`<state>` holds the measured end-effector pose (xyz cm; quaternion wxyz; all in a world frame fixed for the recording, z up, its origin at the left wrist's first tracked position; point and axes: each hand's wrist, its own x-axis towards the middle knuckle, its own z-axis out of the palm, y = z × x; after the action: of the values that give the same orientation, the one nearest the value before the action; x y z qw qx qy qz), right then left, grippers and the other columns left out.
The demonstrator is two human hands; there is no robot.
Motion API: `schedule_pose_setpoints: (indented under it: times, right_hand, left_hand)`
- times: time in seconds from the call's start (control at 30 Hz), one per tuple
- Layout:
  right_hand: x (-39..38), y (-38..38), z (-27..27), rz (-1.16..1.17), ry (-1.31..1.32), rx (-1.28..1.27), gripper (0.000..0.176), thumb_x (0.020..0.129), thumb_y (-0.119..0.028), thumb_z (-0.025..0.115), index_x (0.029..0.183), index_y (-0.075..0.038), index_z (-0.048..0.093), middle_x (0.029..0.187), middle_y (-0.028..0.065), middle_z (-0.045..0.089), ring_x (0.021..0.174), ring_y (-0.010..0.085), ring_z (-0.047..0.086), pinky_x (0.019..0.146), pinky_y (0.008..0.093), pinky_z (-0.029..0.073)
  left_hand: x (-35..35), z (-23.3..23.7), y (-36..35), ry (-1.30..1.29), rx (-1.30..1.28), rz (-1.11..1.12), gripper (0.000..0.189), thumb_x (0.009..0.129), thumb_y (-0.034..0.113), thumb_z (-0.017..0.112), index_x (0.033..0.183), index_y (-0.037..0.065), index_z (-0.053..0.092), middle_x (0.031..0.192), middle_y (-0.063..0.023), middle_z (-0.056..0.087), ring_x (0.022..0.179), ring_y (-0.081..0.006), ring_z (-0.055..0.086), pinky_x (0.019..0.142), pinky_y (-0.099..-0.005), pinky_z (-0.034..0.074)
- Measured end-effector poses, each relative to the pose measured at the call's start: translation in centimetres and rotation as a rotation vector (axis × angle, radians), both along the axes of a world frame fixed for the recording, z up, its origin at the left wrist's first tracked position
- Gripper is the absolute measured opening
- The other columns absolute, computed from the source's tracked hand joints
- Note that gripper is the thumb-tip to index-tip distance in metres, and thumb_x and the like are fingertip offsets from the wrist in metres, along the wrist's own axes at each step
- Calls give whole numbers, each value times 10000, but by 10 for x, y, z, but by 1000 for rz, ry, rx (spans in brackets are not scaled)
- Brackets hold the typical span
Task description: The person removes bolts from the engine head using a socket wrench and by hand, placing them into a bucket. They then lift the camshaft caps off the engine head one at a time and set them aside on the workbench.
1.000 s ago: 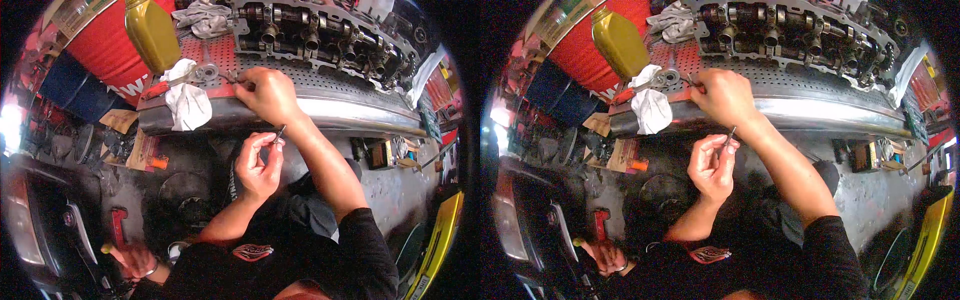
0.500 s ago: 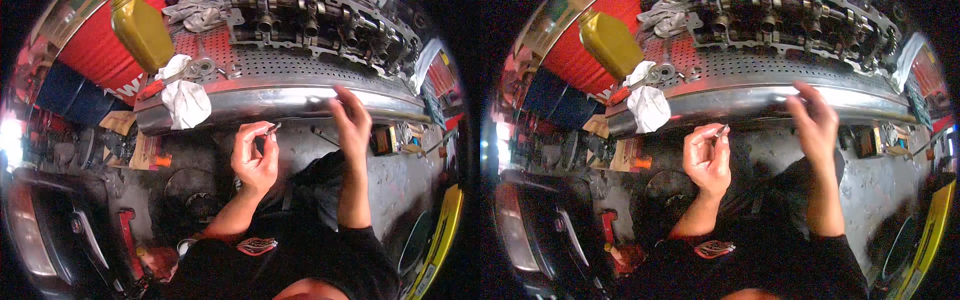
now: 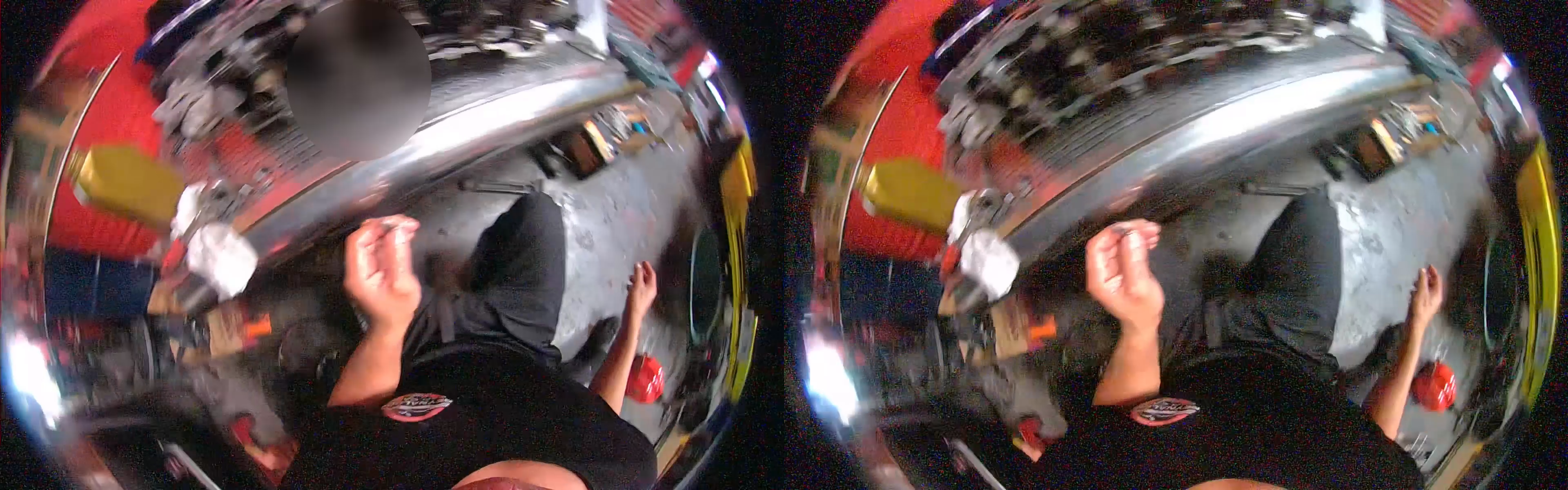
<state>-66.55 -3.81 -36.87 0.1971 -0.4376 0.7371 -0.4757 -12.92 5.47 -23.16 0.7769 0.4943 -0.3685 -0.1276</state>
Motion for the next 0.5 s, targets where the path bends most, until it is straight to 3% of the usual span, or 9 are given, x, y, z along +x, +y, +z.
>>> schedule_pose_setpoints:
  times: [0.13, 0.27, 0.3, 0.33, 0.5]
  right_hand:
    - [-23, 36, -33, -123, -48, 115, 372, 933, -284, 683, 1235, -71, 645, 970, 45, 671, 750, 77, 583, 575, 239, 458]
    - [-44, 67, -46, -145, 112, 167, 457, 932, -305, 663, 1250, 20, 618, 1124, 157, 694, 982, 230, 660, 866, 344, 517]
    - [-45, 76, -38, -166, 158, 224, 510, 927, -339, 664, 1272, 30, 600, 1217, 204, 662, 1130, 289, 629, 968, 382, 483]
    - [-51, 84, -36, -203, 184, 232, 527, 924, -353, 665, 1280, 30, 593, 1235, 210, 651, 1149, 296, 620, 979, 387, 477]
    - [-82, 130, -20, -396, 179, 91, 633, 913, -439, 668, 1327, 26, 552, 1312, 238, 596, 1240, 318, 558, 1050, 399, 419]
  left_hand:
    - [-4, -4, -3, -8, 57, -91, 124, 1000, 64, 512, 1069, -34, 544, 851, -126, 670, 721, -157, 601, 651, -283, 497]
    - [-9, -1, -7, -30, 27, -98, 133, 1001, 84, 530, 1064, -32, 542, 813, -140, 658, 687, -165, 587, 618, -277, 481]
    - [-8, -2, -7, -71, 28, -93, 136, 999, 83, 538, 1064, -36, 542, 816, -146, 658, 686, -171, 588, 610, -280, 481]
    - [-5, -3, -5, -96, 42, -114, 137, 993, 32, 531, 1101, -52, 540, 866, -145, 670, 737, -168, 627, 670, -276, 529]
    - [-13, -4, -18, -175, 39, -107, 121, 949, -28, 542, 1066, -55, 546, 889, -180, 668, 763, -188, 623, 670, -279, 525]
